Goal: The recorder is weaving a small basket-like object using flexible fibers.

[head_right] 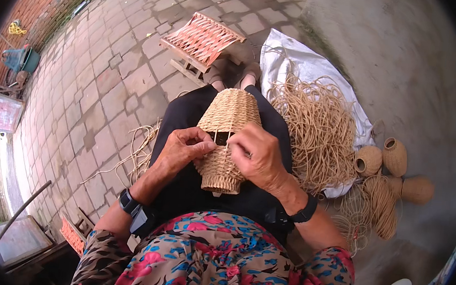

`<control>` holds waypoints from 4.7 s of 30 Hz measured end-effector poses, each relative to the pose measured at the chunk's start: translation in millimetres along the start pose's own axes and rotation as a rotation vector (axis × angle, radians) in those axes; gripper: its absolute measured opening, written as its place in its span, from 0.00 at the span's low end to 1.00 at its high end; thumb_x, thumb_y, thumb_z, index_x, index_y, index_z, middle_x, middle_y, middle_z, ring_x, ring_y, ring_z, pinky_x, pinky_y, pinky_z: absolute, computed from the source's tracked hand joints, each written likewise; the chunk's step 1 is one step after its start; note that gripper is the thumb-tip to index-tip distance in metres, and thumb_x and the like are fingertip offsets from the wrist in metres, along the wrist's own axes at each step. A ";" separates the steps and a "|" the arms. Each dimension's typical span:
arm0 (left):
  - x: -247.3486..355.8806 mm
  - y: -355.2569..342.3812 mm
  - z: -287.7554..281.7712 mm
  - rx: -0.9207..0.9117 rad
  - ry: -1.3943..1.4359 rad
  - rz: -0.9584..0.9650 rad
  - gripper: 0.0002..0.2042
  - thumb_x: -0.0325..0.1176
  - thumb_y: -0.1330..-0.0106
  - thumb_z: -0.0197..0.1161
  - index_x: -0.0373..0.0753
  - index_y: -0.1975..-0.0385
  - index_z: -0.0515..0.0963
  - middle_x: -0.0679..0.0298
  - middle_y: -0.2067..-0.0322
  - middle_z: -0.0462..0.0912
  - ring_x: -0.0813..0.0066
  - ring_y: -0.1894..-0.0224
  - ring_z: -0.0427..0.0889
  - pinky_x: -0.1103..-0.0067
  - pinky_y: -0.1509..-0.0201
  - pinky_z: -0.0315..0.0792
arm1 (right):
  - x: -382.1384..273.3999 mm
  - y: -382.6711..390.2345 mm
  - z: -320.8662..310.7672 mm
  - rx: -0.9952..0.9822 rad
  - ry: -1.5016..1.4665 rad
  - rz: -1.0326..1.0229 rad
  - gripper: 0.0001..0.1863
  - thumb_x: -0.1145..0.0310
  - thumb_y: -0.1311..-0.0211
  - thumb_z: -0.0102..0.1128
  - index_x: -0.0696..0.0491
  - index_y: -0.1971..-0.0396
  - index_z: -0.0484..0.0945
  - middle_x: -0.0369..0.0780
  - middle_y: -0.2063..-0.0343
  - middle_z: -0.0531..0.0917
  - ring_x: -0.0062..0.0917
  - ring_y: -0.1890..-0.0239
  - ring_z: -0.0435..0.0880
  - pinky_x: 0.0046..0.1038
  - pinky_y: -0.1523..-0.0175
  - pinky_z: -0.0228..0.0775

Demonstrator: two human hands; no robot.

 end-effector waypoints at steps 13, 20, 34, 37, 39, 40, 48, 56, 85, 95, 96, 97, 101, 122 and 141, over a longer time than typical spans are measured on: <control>2.0 0.8 1.5 0.050 -0.076 0.023 0.11 0.37 0.41 0.66 0.35 0.69 0.82 0.68 0.80 0.79 0.85 0.79 0.75 0.86 0.75 0.70 | 2.5 22.7 -3.6 0.091 0.002 0.265 0.11 0.82 0.51 0.59 0.56 0.66 0.77 0.41 0.70 0.74 0.35 0.68 0.78 0.32 0.64 0.71; 0.8 7.8 2.1 0.051 -0.168 0.102 0.10 0.36 0.40 0.65 0.34 0.69 0.82 0.66 0.79 0.80 0.82 0.78 0.77 0.84 0.74 0.71 | 5.5 38.2 3.7 0.112 -0.101 0.255 0.09 0.84 0.52 0.56 0.56 0.71 0.76 0.40 0.74 0.73 0.34 0.71 0.77 0.32 0.65 0.71; -3.5 12.6 -15.1 -0.026 0.216 0.053 0.09 0.38 0.38 0.62 0.40 0.76 0.77 0.74 0.81 0.72 0.87 0.78 0.69 0.87 0.71 0.65 | 24.9 112.4 -27.3 0.083 -0.409 0.778 0.11 0.64 0.37 0.55 0.57 0.66 0.77 0.34 0.82 0.77 0.15 0.80 0.73 0.20 0.71 0.66; -4.0 15.9 -17.3 -0.014 0.223 0.069 0.09 0.38 0.38 0.63 0.40 0.76 0.77 0.74 0.81 0.73 0.87 0.78 0.69 0.86 0.71 0.65 | 37.2 128.9 -17.2 0.161 -0.426 0.659 0.11 0.64 0.39 0.57 0.57 0.74 0.78 0.33 0.84 0.76 0.13 0.79 0.72 0.22 0.73 0.64; -4.3 18.8 -16.4 -0.035 0.162 0.103 0.09 0.38 0.38 0.63 0.40 0.76 0.77 0.74 0.80 0.74 0.87 0.77 0.70 0.86 0.70 0.65 | 43.2 135.1 -11.0 0.083 -0.498 0.736 0.10 0.65 0.41 0.58 0.56 0.75 0.79 0.33 0.84 0.76 0.12 0.79 0.72 0.21 0.73 0.63; -6.0 21.6 -16.2 -0.031 0.163 0.097 0.09 0.38 0.38 0.63 0.40 0.76 0.77 0.74 0.80 0.74 0.87 0.77 0.70 0.86 0.70 0.65 | 46.4 134.5 -11.7 -0.013 -0.410 0.824 0.10 0.64 0.44 0.59 0.55 0.77 0.79 0.36 0.84 0.78 0.18 0.79 0.76 0.24 0.71 0.66; -0.7 24.1 -9.6 -0.034 0.060 0.167 0.09 0.37 0.38 0.62 0.40 0.75 0.77 0.75 0.79 0.74 0.88 0.76 0.69 0.87 0.69 0.63 | 36.4 90.2 -4.1 -0.182 0.211 0.776 0.11 0.63 0.49 0.54 0.55 0.75 0.80 0.48 0.75 0.82 0.45 0.67 0.81 0.42 0.61 0.72; -8.4 20.8 -16.1 -0.092 0.233 0.187 0.09 0.36 0.36 0.59 0.41 0.77 0.74 0.74 0.81 0.71 0.85 0.77 0.68 0.86 0.70 0.63 | 57.9 87.6 2.3 0.010 -0.345 0.942 0.10 0.65 0.49 0.60 0.58 0.77 0.77 0.44 0.80 0.81 0.27 0.82 0.79 0.29 0.76 0.69; 32.1 15.2 39.1 0.218 -0.480 0.399 0.07 0.28 0.44 0.62 0.33 0.69 0.81 0.64 0.79 0.82 0.82 0.75 0.79 0.83 0.70 0.73 | -5.8 62.6 -20.7 0.342 -0.086 0.666 0.12 0.62 0.46 0.63 0.56 0.77 0.76 0.40 0.83 0.79 0.31 0.80 0.79 0.30 0.71 0.72; 0.0 6.7 21.4 0.081 -0.041 0.231 0.04 0.24 0.42 0.61 0.37 0.68 0.77 0.71 0.76 0.78 0.87 0.77 0.74 0.88 0.74 0.68 | 17.2 49.4 20.9 0.426 -1.500 0.830 0.10 0.61 0.37 0.58 0.52 0.62 0.74 0.33 0.78 0.77 0.14 0.80 0.75 0.15 0.78 0.66; -0.3 5.8 22.3 0.066 0.008 0.232 0.04 0.24 0.42 0.61 0.38 0.69 0.75 0.71 0.76 0.77 0.87 0.78 0.73 0.88 0.75 0.68 | 20.4 42.9 23.1 0.399 -1.423 0.793 0.09 0.63 0.38 0.59 0.52 0.65 0.76 0.33 0.78 0.77 0.14 0.80 0.76 0.17 0.76 0.68; -0.7 5.3 23.7 0.066 0.012 0.233 0.04 0.24 0.42 0.61 0.38 0.69 0.75 0.71 0.76 0.77 0.87 0.78 0.73 0.88 0.75 0.68 | 22.2 39.5 23.8 0.397 -1.419 0.795 0.09 0.63 0.38 0.59 0.52 0.65 0.76 0.33 0.78 0.77 0.14 0.80 0.76 0.17 0.76 0.68; -0.5 6.2 26.5 0.157 -0.023 0.247 0.06 0.23 0.44 0.62 0.40 0.70 0.72 0.72 0.77 0.76 0.88 0.78 0.72 0.89 0.76 0.66 | 17.9 16.2 22.3 0.282 -0.649 0.588 0.10 0.65 0.41 0.59 0.55 0.76 0.77 0.37 0.80 0.80 0.22 0.78 0.80 0.25 0.73 0.72; -17.0 -8.5 25.2 0.234 -0.105 0.244 0.07 0.29 0.51 0.64 0.38 0.73 0.74 0.65 0.77 0.81 0.81 0.73 0.78 0.81 0.67 0.71 | -9.2 1.4 40.3 0.074 0.449 0.516 0.18 0.74 0.52 0.56 0.65 0.59 0.72 0.48 0.80 0.81 0.43 0.74 0.83 0.41 0.67 0.74; -14.3 -3.8 24.3 0.183 -0.067 0.240 0.05 0.26 0.49 0.64 0.38 0.75 0.74 0.69 0.79 0.78 0.86 0.76 0.75 0.85 0.71 0.70 | -6.7 7.1 43.5 0.127 0.346 0.558 0.11 0.74 0.50 0.55 0.56 0.66 0.67 0.48 0.82 0.78 0.44 0.76 0.81 0.43 0.68 0.72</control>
Point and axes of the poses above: each hand's wrist, its own y-axis away from the middle knuckle, its own z-axis out of the palm, x = y × z, the point moved 2 cm from there along -y, towards the middle knuckle
